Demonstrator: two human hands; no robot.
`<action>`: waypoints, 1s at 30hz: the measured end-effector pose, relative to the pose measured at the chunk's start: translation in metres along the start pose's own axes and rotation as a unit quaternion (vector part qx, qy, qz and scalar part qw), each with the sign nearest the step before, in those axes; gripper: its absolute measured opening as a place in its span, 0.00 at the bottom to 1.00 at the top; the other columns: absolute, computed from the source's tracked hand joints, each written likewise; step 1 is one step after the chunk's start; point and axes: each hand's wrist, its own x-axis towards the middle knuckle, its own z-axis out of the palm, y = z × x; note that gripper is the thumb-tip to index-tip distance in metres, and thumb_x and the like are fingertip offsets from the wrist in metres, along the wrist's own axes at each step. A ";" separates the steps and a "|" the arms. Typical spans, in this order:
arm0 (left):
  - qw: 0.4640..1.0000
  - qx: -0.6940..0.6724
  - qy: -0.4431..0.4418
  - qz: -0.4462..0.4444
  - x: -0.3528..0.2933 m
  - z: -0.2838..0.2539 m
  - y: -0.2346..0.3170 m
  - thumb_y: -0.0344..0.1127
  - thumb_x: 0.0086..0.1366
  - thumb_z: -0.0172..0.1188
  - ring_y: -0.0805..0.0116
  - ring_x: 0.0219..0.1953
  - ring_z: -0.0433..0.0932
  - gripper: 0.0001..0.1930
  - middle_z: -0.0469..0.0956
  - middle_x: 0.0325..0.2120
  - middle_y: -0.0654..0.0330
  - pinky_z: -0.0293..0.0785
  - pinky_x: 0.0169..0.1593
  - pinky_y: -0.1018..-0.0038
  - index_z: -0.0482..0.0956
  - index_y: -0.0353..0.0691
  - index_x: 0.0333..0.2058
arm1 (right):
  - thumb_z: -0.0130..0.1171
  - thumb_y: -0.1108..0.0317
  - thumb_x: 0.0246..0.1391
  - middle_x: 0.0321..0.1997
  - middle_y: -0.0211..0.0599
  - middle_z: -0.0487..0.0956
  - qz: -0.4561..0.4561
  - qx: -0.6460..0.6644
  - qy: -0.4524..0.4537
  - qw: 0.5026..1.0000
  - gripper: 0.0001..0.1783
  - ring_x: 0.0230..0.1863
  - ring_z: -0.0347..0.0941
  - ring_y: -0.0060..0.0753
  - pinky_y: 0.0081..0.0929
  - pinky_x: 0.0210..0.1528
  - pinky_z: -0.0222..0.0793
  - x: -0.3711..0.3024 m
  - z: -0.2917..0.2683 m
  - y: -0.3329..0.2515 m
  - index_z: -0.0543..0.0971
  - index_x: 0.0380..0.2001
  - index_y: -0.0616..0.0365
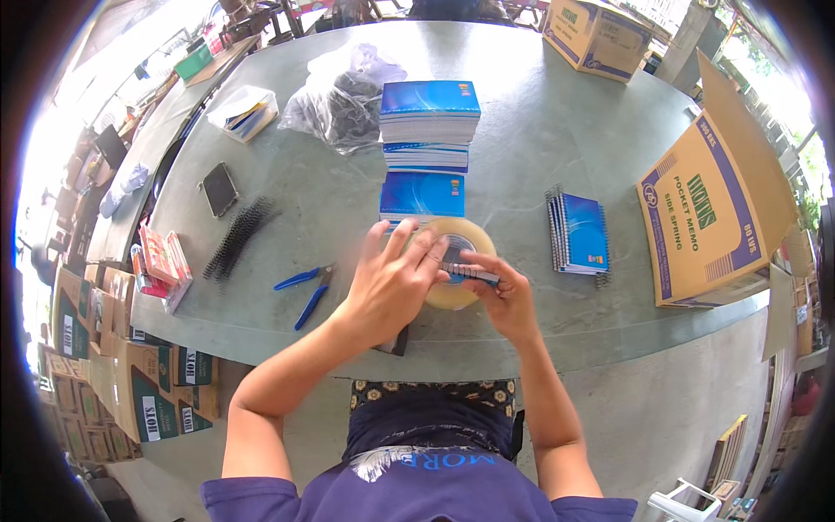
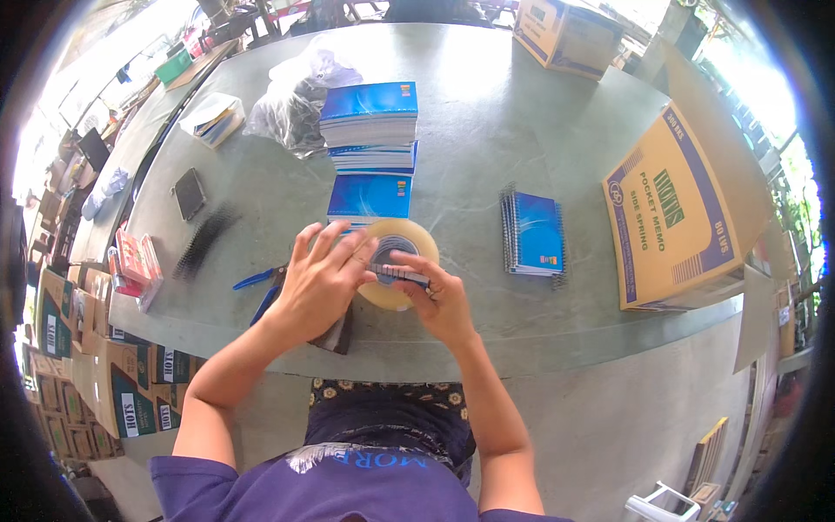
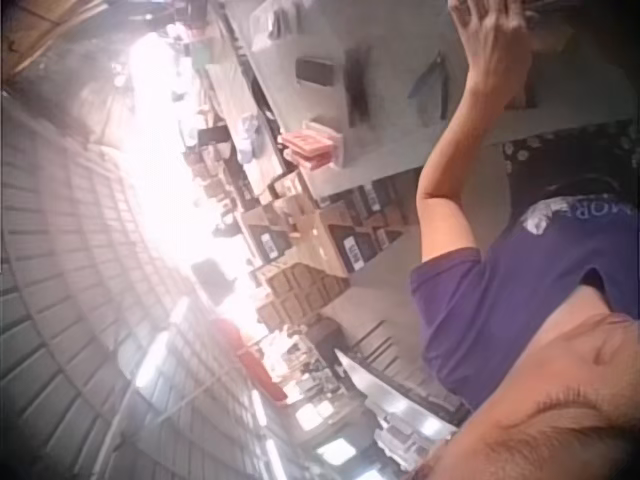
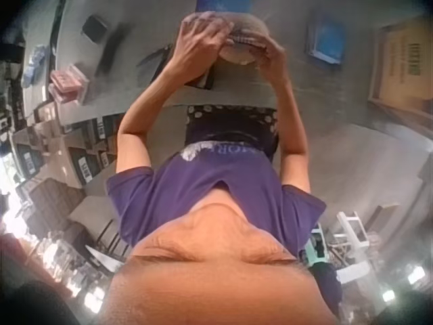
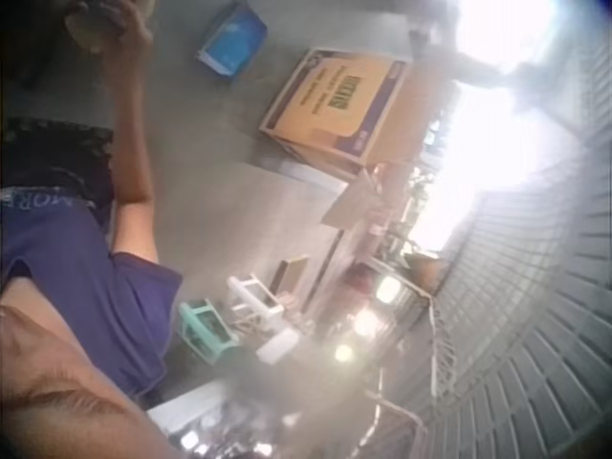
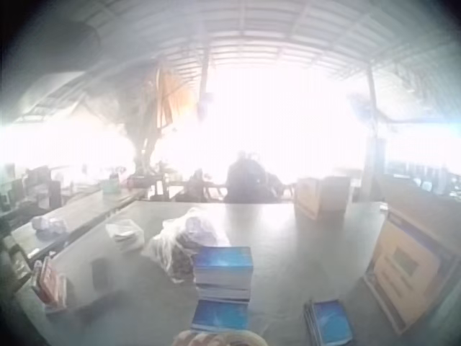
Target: The person assembles spiral-bound notebooks by inserting metal coils into the punched holes, securing them with a black plastic tool, and trimming excess coil length with pliers. The person repeats this process for multiple notebooks and stacks the finished units on the table.
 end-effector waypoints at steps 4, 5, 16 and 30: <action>0.998 -0.029 -0.054 0.009 0.010 -0.003 -0.003 0.38 0.51 0.64 0.59 0.52 0.66 0.23 0.70 0.46 0.56 0.59 0.54 0.61 0.72 0.39 0.46 | 0.61 0.71 0.51 0.36 0.35 0.82 -0.046 -0.048 0.009 0.998 0.15 0.35 0.78 0.23 0.21 0.37 0.72 -0.001 0.002 0.013 0.77 0.44 0.57; 0.997 -0.049 -0.059 -0.004 0.010 -0.009 -0.002 0.38 0.50 0.64 0.59 0.51 0.67 0.22 0.70 0.45 0.56 0.60 0.54 0.61 0.73 0.39 0.44 | 0.62 0.70 0.51 0.35 0.35 0.82 -0.087 -0.055 0.022 0.994 0.14 0.34 0.77 0.22 0.20 0.37 0.72 -0.001 0.009 0.014 0.78 0.43 0.58; 0.998 -0.061 -0.012 0.001 0.024 0.000 0.005 0.38 0.49 0.65 0.58 0.48 0.68 0.18 0.70 0.43 0.56 0.62 0.51 0.63 0.74 0.39 0.39 | 0.60 0.72 0.52 0.41 0.38 0.81 -0.023 -0.039 0.003 0.999 0.14 0.42 0.77 0.27 0.24 0.42 0.73 0.000 -0.002 0.001 0.77 0.43 0.60; 0.994 -0.093 -0.058 0.023 0.018 0.013 -0.003 0.41 0.48 0.66 0.60 0.45 0.70 0.21 0.71 0.42 0.56 0.64 0.48 0.64 0.73 0.38 0.39 | 0.63 0.71 0.48 0.36 0.37 0.80 0.028 -0.228 0.107 0.967 0.11 0.28 0.77 0.25 0.20 0.29 0.73 -0.015 -0.010 -0.028 0.79 0.38 0.58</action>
